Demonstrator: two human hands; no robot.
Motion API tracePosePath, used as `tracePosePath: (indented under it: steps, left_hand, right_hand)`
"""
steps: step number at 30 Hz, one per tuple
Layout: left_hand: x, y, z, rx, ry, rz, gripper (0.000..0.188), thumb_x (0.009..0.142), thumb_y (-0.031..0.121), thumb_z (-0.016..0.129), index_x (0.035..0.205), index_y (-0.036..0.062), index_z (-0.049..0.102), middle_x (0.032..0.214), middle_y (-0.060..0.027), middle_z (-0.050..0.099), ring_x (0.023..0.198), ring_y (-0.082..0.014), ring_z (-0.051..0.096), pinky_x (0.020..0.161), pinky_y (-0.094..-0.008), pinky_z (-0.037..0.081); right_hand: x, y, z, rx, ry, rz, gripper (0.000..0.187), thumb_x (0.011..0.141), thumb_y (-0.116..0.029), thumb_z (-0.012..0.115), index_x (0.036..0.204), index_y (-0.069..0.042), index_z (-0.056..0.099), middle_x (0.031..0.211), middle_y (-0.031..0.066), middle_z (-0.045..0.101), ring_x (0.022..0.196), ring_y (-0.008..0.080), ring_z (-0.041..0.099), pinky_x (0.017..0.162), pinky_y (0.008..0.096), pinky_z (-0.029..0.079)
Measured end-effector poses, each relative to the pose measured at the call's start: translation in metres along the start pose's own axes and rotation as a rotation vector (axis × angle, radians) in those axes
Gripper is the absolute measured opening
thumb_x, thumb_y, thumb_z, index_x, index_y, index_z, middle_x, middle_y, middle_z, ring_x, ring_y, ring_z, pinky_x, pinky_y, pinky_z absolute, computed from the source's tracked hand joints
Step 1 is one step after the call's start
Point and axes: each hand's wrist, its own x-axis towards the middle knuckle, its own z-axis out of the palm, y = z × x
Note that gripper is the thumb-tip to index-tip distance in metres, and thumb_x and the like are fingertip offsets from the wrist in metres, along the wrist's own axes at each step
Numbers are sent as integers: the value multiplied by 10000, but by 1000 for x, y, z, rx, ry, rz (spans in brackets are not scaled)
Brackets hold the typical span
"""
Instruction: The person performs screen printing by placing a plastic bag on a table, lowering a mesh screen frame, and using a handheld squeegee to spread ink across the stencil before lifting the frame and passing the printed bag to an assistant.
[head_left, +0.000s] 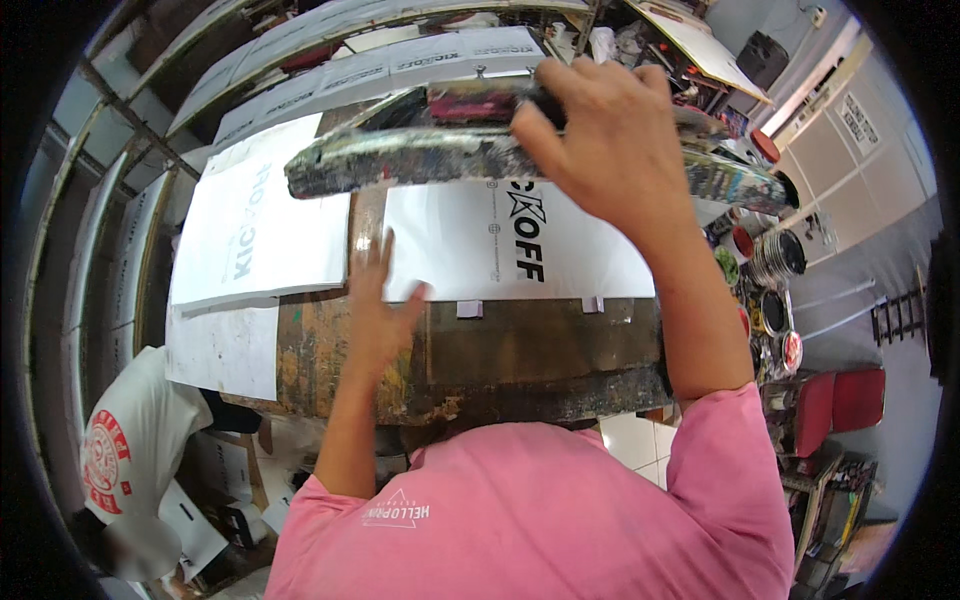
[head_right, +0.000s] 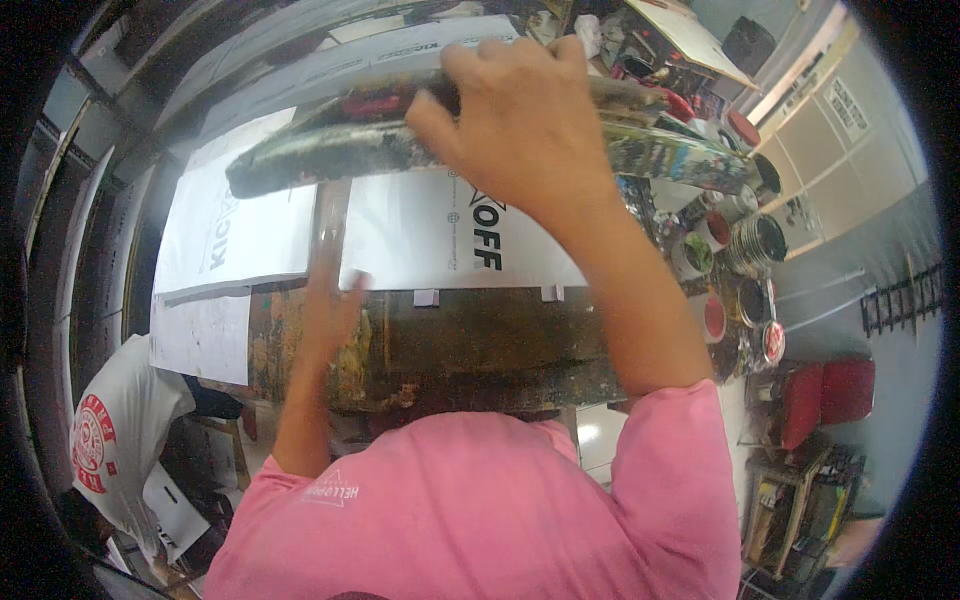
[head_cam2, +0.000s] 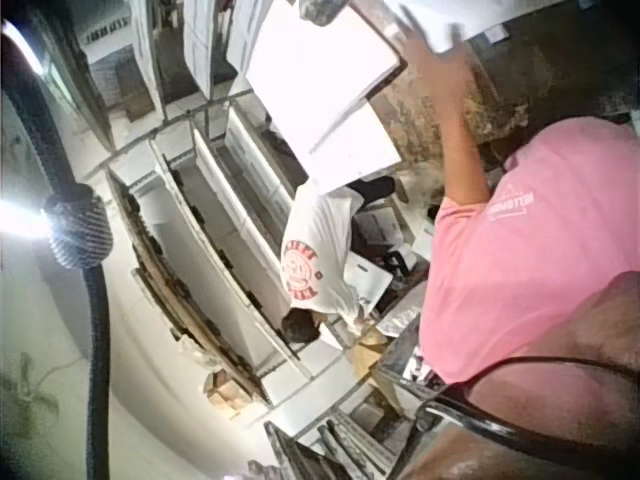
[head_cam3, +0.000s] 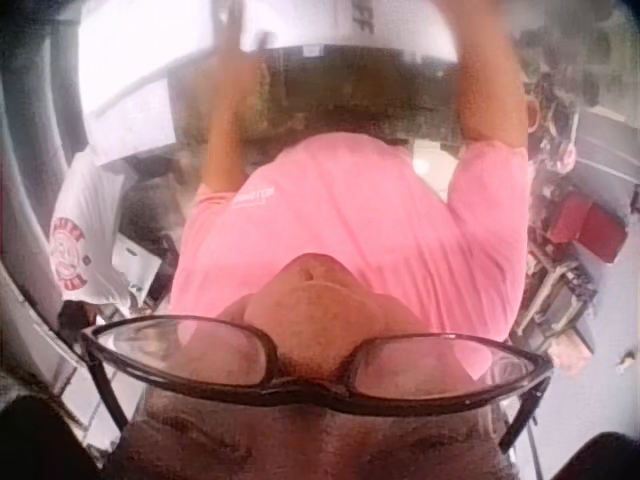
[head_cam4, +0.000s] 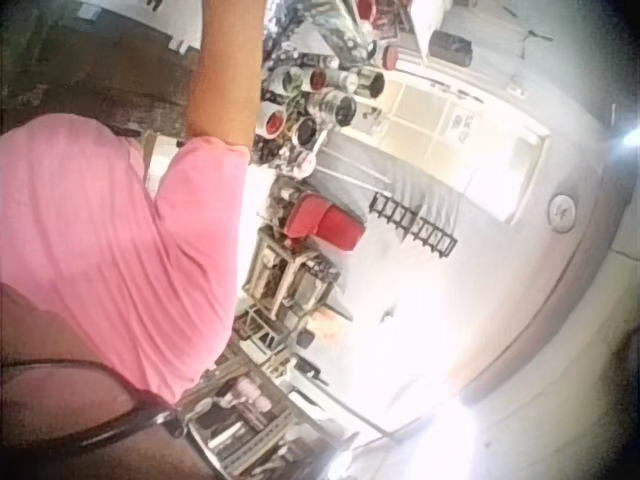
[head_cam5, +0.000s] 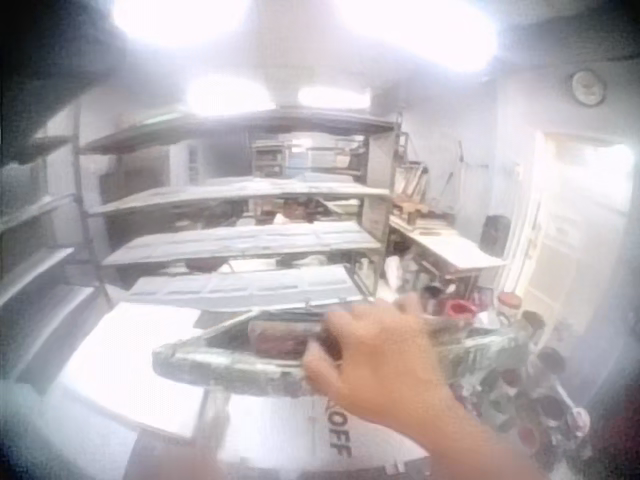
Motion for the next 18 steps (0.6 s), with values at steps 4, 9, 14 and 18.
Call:
tracePosePath:
  steps: [4, 9, 14, 18]
  left_hand:
    - [-25, -41, 54, 791, -160, -128, 1103, 898, 876, 369, 1643, 66, 282, 1691, -281, 196, 1600, -430, 59, 1174, -740, -120]
    - [-28, -46, 66, 717, -140, -60, 1103, 889, 864, 418, 1611, 33, 345, 1656, -268, 300, 1598, -409, 106, 1173, -745, -102]
    - [31, -1, 41, 291, 98, 66, 797, 920, 536, 710, 1461, -25, 539, 1426, -239, 595, 1408, -384, 474, 1175, -622, 228]
    - [78, 20, 27, -82, 331, -36, 475, 933, 231, 770, 1310, -40, 670, 1163, -202, 741, 1025, -293, 704, 870, -384, 536]
  right_hand:
    - [28, 16, -1, 19, 31, -79, 378, 941, -353, 604, 1035, -8, 725, 878, 182, 707, 823, 354, 686, 776, 454, 480]
    - [77, 11, -12, 269, -49, 93, 385, 862, -306, 575, 688, 30, 645, 597, 154, 627, 533, 248, 605, 539, 411, 496]
    - [102, -4, -24, 130, -234, 422, 375, 882, -306, 542, 742, 10, 689, 630, 121, 628, 555, 196, 578, 542, 384, 484]
    - [108, -5, -18, 111, -179, 437, 367, 902, -313, 544, 808, -1, 712, 677, 126, 637, 610, 196, 590, 584, 383, 492]
